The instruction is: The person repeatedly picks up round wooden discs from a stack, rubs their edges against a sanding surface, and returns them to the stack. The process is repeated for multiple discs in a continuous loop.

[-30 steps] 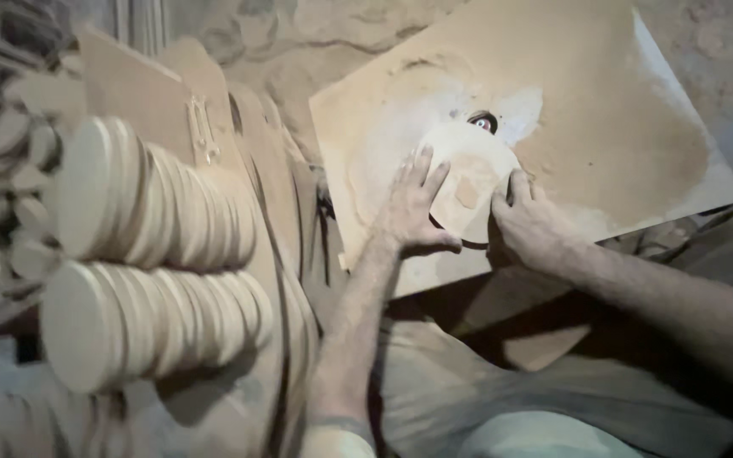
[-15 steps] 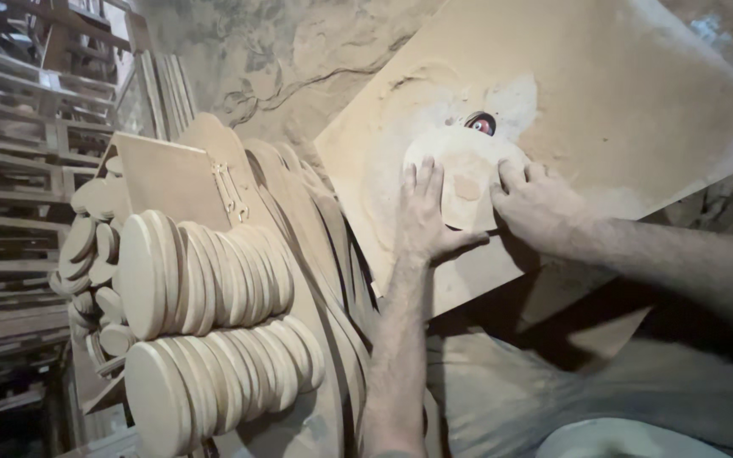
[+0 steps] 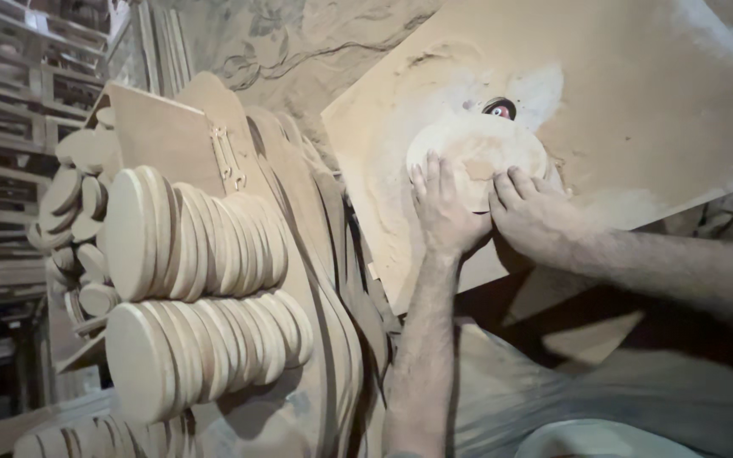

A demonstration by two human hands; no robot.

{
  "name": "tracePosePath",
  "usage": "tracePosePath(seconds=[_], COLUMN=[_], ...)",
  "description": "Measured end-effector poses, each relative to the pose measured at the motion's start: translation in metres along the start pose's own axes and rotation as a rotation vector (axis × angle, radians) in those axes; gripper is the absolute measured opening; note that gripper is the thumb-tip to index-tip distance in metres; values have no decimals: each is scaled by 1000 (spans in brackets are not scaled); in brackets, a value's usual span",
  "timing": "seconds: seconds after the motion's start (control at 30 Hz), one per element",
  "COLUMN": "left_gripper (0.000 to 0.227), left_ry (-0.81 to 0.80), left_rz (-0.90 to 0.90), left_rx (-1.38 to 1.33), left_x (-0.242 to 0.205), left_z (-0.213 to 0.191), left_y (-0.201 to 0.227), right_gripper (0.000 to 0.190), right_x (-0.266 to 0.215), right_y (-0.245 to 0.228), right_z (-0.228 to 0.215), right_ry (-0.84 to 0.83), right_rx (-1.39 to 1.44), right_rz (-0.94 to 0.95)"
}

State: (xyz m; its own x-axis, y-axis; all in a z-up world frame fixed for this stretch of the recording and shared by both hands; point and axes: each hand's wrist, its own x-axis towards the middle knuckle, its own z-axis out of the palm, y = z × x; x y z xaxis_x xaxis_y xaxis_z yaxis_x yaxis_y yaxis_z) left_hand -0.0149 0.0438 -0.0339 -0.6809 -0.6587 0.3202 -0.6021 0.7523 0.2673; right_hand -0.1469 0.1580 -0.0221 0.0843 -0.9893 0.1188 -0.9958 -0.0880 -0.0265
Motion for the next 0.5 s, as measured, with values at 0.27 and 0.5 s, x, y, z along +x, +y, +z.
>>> tracePosePath(seconds=[0.27, 0.5], left_gripper=[78, 72], left_ry=[7, 38], left_rz=[-186, -307], left_rx=[111, 162], left_x=[-5, -8], left_z=[23, 42], left_y=[-2, -5], right_gripper=[62, 58], right_x=[13, 27], right_y=[17, 18], right_z=[4, 14], right_ry=[-68, -8], right_rx=[60, 102], right_rz=[-95, -79])
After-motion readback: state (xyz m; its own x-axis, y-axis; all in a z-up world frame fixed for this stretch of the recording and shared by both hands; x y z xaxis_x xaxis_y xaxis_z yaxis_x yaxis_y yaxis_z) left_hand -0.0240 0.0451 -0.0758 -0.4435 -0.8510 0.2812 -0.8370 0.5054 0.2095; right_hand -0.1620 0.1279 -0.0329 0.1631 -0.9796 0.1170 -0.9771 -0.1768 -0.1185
